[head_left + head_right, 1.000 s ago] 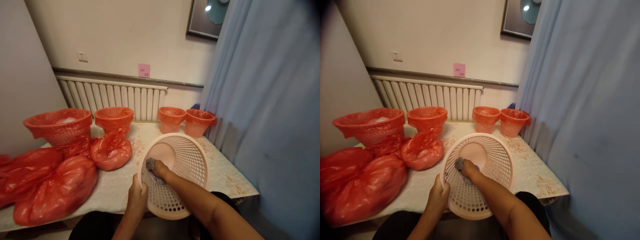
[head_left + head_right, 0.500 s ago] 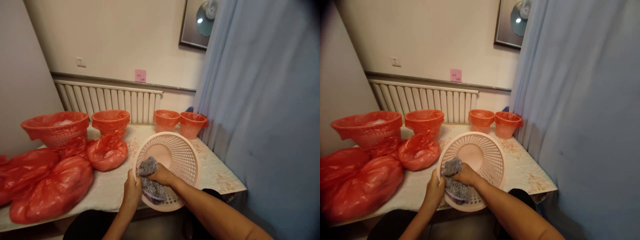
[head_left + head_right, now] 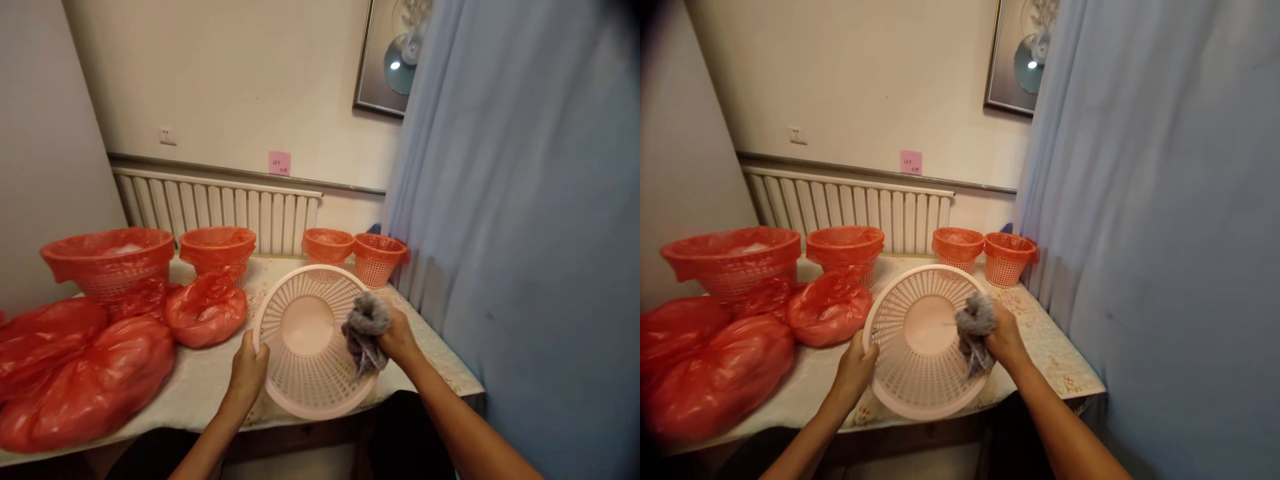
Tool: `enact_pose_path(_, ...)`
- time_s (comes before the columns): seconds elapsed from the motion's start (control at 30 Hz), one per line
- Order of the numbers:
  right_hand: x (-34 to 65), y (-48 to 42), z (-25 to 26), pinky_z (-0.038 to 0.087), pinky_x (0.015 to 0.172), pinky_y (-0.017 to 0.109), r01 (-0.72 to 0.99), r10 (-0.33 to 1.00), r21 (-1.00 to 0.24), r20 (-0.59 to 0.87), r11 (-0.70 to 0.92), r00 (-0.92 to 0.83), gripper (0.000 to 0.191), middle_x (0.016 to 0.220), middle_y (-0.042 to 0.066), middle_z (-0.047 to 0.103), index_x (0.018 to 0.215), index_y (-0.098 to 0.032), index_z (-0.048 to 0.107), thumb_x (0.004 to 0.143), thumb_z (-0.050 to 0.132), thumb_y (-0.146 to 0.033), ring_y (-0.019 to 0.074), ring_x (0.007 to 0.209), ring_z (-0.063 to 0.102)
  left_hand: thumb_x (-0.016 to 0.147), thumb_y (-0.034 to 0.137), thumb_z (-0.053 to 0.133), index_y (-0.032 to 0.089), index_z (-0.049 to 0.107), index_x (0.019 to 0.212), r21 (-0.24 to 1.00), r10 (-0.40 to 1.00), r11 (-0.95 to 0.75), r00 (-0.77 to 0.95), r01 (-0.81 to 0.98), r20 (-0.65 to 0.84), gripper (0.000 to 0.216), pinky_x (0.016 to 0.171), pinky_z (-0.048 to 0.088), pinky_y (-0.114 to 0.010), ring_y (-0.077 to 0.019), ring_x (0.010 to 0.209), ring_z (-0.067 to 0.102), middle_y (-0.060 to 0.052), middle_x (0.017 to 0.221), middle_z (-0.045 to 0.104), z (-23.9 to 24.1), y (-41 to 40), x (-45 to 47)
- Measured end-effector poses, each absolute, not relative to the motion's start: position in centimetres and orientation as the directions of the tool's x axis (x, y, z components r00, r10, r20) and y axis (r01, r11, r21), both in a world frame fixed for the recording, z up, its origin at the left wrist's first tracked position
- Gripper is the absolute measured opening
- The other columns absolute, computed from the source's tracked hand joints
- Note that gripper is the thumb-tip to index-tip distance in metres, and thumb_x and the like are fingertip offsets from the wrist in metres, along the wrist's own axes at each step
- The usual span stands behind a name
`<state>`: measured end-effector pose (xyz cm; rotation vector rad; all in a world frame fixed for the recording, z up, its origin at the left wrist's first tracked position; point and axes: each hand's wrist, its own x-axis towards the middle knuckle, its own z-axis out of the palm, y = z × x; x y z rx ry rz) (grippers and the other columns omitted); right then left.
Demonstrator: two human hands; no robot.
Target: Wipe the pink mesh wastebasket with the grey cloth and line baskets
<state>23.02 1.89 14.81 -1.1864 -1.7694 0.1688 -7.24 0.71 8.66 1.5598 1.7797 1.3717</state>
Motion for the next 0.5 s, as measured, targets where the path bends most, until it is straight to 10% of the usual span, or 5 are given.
enact_pose_path(0.2, 26.9, -0.7, 13.9, 0.049, 0.091, 0.045, 0.381, 0.513, -0.876, 0.481, 0.294, 0.711, 0.058, 0.101, 0.017, 0.072, 0.101, -0.009, 0.07, 0.06, 0.075, -0.05, 0.0293, 0.095, 0.065, 0.083, 0.03, 0.048, 0.013, 0.048, 0.123, 0.883, 0.877, -0.149, -0.353, 0.444, 0.326, 0.043, 0.091, 0.051, -0.042, -0.0285, 0.104, 0.066, -0.016, 0.118, 0.066, 8.4, 2.5, -7.8)
enact_pose_path(0.5, 26.5, -5.0, 13.2, 0.049, 0.097, 0.045, 0.45, 0.071, -0.837, 0.492, 0.31, 0.867, 0.051, 0.124, 0.014, 0.064, 0.113, -0.016, 0.066, 0.075, 0.069, -0.049, 0.0302, 0.109, 0.063, 0.087, 0.031, 0.044, 0.016, 0.055, 0.119, 0.861, 0.85, -0.275, -0.311, 0.427, 0.425, 0.037, 0.098, 0.047, -0.044, -0.0271, 0.109, 0.063, -0.011, 0.115, 0.067, 10.5, 4.3, -7.1)
